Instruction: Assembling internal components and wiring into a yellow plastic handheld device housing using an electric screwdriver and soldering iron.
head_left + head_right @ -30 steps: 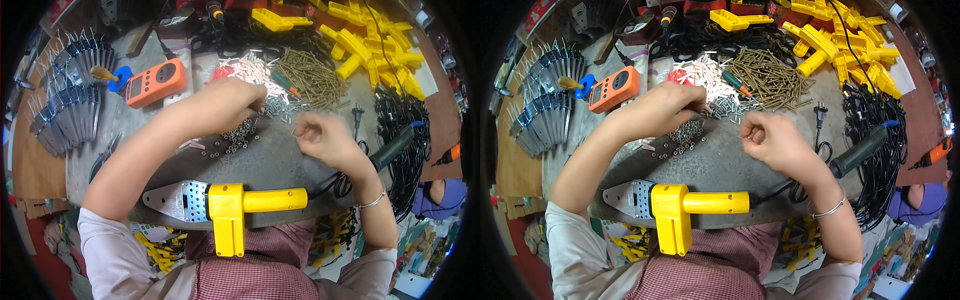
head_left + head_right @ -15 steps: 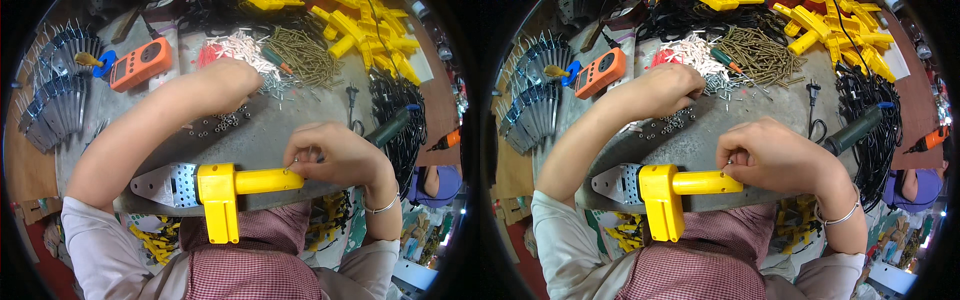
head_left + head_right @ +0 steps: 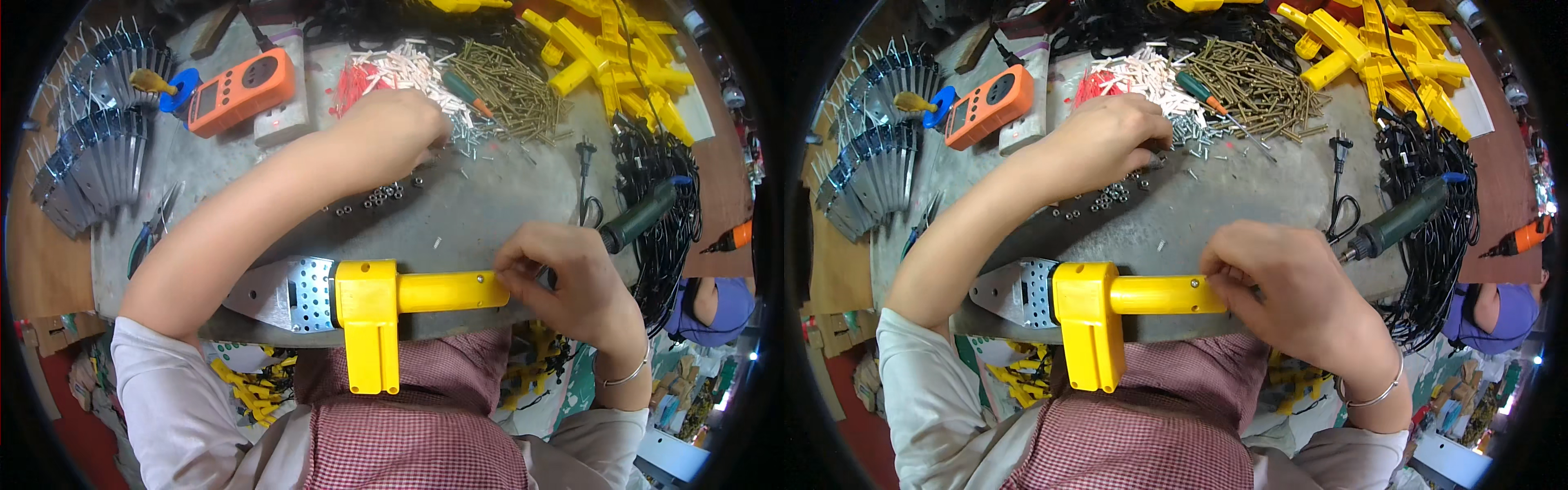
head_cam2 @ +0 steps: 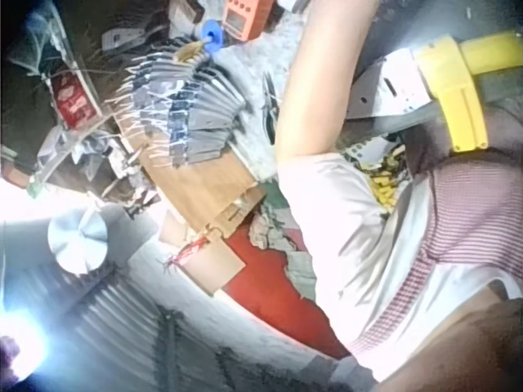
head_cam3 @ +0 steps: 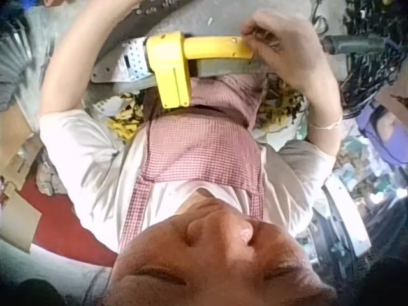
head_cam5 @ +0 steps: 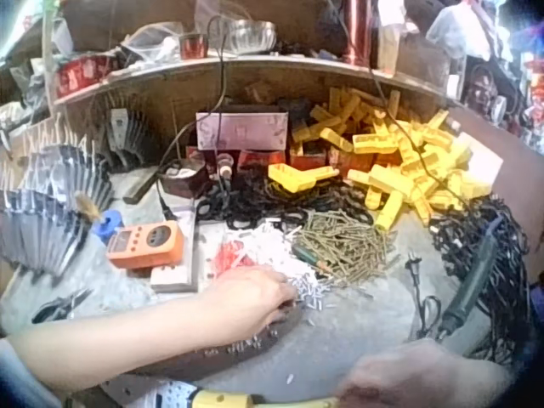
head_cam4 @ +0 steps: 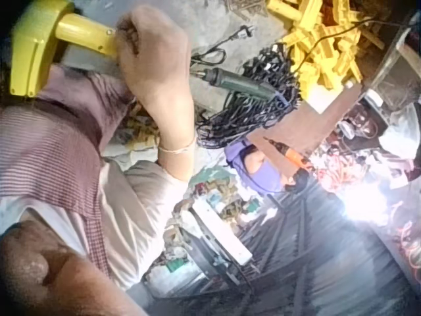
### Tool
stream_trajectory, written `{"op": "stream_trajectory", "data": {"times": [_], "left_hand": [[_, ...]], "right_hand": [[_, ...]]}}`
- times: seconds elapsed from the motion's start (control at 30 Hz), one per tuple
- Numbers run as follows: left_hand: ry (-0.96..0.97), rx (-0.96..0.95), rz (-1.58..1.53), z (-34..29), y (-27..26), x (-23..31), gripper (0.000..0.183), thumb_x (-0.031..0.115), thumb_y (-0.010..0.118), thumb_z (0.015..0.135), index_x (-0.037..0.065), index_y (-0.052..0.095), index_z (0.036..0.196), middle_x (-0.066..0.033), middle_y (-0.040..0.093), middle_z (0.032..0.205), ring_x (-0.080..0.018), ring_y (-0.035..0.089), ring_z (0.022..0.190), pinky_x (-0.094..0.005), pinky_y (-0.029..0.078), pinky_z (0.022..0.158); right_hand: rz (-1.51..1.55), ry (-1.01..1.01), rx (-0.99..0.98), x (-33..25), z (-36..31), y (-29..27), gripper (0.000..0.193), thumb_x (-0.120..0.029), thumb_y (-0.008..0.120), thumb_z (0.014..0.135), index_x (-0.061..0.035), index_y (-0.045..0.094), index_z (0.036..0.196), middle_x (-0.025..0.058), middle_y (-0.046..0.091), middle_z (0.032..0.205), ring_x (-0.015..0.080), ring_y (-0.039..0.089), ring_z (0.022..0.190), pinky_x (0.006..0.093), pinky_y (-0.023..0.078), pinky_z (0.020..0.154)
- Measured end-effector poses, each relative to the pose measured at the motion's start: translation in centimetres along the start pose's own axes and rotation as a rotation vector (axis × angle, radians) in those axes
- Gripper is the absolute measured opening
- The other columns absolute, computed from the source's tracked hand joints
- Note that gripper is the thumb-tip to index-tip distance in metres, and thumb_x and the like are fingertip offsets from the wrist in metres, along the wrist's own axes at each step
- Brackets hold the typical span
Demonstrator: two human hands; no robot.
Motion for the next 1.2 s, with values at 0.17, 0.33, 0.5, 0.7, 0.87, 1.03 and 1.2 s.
{"op": "stream_trajectory", "data": {"times": [0.17, 0.33, 0.5, 0.7, 0.87, 1.03, 1.2], "left_hand": [[-0.076, -0.229, 0.048, 2.1, -0.3, 1.0, 0.019, 0.002, 0.064, 0.073, 0.002, 0.065, 0.091, -0.0151, 0.065, 0.095, -0.034, 0.062, 0.095, -0.0423, 0.05, 0.083], [0.054, -0.178, 0.134, 2.0, 0.2, 2.0, 0.024, 0.002, 0.062, 0.074, 0.002, 0.064, 0.098, -0.0156, 0.065, 0.097, -0.0349, 0.064, 0.093, -0.0433, 0.05, 0.082], [-0.014, -0.186, 0.088, 1.7, 0.0, 1.4, 0.022, 0.002, 0.063, 0.072, 0.001, 0.063, 0.094, -0.0167, 0.065, 0.096, -0.0353, 0.063, 0.093, -0.0427, 0.051, 0.081], [-0.03, 0.024, -0.117, -0.4, -1.4, 1.8, 0.02, 0.003, 0.067, 0.068, -0.001, 0.059, 0.086, -0.0159, 0.064, 0.085, -0.0365, 0.062, 0.085, -0.0432, 0.05, 0.077], [-0.08, -0.128, -0.54, -6.5, -6.1, 4.0, 0.018, -0.001, 0.071, 0.067, -0.001, 0.065, 0.083, -0.0118, 0.064, 0.079, -0.0302, 0.063, 0.075, -0.0374, 0.05, 0.068], [-0.126, -0.094, -0.6, -9.6, -4.7, 3.9, 0.019, -0.001, 0.072, 0.066, 0.0, 0.067, 0.085, -0.0105, 0.065, 0.079, -0.0288, 0.064, 0.074, -0.036, 0.051, 0.067], [-0.087, -0.093, -0.551, -10.0, -5.2, 4.7, 0.024, -0.001, 0.071, 0.065, 0.0, 0.069, 0.089, -0.0116, 0.067, 0.086, -0.0296, 0.065, 0.078, -0.0363, 0.052, 0.07]], "right_hand": [[0.039, -0.007, 0.044, 1.3, 1.5, 0.1, 0.008, -0.002, 0.065, 0.076, -0.0005, 0.059, 0.082, 0.0131, 0.061, 0.07, 0.0287, 0.063, 0.066, 0.0349, 0.05, 0.061], [-0.017, 0.019, -0.173, 2.1, 4.8, 1.7, 0.01, -0.009, 0.068, 0.075, -0.0018, 0.062, 0.079, 0.0145, 0.064, 0.073, 0.0302, 0.065, 0.07, 0.0381, 0.051, 0.063], [-0.21, -0.105, -0.126, 2.8, 6.3, 2.0, 0.011, -0.009, 0.067, 0.073, -0.0018, 0.062, 0.079, 0.0147, 0.064, 0.073, 0.0311, 0.065, 0.073, 0.0393, 0.051, 0.065], [-0.322, -0.013, 0.122, 5.2, 7.0, 1.6, 0.014, -0.006, 0.065, 0.073, -0.0027, 0.06, 0.085, 0.0156, 0.063, 0.082, 0.034, 0.063, 0.078, 0.0438, 0.05, 0.07], [-0.573, -0.107, 0.108, 5.3, 7.7, 2.7, 0.015, -0.006, 0.065, 0.072, -0.0035, 0.06, 0.086, 0.0154, 0.062, 0.085, 0.0327, 0.063, 0.079, 0.0426, 0.05, 0.068], [0.027, 0.084, -0.076, 2.5, 4.8, 0.0, 0.014, -0.005, 0.07, 0.07, -0.0042, 0.062, 0.082, 0.0109, 0.059, 0.079, 0.0275, 0.059, 0.068, 0.0367, 0.05, 0.062], [-0.006, -0.161, 0.029, -0.3, -1.0, 1.1, 0.021, -0.004, 0.075, 0.066, -0.0063, 0.064, 0.083, 0.006, 0.057, 0.078, 0.0217, 0.059, 0.063, 0.03, 0.05, 0.057]]}}
Point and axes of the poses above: each hand's wrist, its own z-axis towards the middle knuckle, its own y-axis out of the palm, x = y × z, the point moved 1 cm from there along z, towards the middle knuckle
